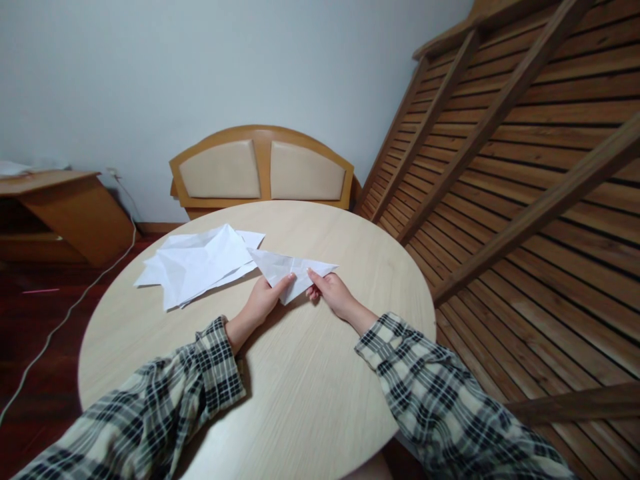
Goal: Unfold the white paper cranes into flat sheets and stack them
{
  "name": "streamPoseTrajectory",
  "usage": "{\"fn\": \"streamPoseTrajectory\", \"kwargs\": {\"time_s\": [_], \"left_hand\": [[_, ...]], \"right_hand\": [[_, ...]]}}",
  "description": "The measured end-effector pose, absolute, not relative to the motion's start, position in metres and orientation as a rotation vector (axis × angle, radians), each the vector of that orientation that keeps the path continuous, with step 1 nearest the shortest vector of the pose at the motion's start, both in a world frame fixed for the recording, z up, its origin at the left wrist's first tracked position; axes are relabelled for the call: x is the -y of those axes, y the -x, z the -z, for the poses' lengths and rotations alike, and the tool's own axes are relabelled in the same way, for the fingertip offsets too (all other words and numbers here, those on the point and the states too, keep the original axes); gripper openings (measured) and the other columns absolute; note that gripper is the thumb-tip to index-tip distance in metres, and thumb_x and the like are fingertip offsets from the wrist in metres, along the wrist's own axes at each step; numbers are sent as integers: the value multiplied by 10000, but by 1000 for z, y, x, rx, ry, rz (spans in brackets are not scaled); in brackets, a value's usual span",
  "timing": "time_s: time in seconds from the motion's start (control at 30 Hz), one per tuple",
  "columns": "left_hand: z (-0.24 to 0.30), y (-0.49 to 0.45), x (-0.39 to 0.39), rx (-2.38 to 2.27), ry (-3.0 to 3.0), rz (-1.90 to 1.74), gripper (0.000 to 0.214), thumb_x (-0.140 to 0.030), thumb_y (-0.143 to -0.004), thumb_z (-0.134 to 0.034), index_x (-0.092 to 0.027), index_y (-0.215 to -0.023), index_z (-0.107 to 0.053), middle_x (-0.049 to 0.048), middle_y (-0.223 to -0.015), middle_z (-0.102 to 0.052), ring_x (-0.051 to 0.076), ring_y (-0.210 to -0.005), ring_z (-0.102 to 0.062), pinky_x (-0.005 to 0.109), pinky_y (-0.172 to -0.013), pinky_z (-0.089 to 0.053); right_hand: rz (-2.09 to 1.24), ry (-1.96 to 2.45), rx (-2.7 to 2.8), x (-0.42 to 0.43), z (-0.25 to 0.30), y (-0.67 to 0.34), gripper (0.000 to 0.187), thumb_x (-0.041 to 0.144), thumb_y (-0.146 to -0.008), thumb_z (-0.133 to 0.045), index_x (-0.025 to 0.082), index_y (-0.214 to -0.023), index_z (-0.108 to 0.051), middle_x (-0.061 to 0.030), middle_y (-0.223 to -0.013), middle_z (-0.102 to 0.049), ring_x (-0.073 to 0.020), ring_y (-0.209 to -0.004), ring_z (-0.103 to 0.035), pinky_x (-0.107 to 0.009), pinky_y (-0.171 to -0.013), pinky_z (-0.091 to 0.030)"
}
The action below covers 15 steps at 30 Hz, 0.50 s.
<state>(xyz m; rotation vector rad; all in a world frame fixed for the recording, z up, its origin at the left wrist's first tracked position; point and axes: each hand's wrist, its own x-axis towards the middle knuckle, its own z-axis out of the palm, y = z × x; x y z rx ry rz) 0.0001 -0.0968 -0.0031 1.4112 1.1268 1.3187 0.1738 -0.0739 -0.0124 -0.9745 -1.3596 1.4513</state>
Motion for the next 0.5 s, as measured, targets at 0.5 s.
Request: {"fn": "streamPoseTrajectory", "kwargs": {"time_s": [0.5], "left_hand": [[17, 0, 85, -1260, -1496, -1334, 405, -489, -809, -648, -105, -927, -696, 120, -858, -746, 218, -753, -660, 329, -700, -523]], "right_hand": [[-1146, 1205, 1444, 65, 20, -152, 404, 581, -808, -670, 195, -695, -628, -4, -476, -562, -149, -463, -545, -250, -423, -395]]}}
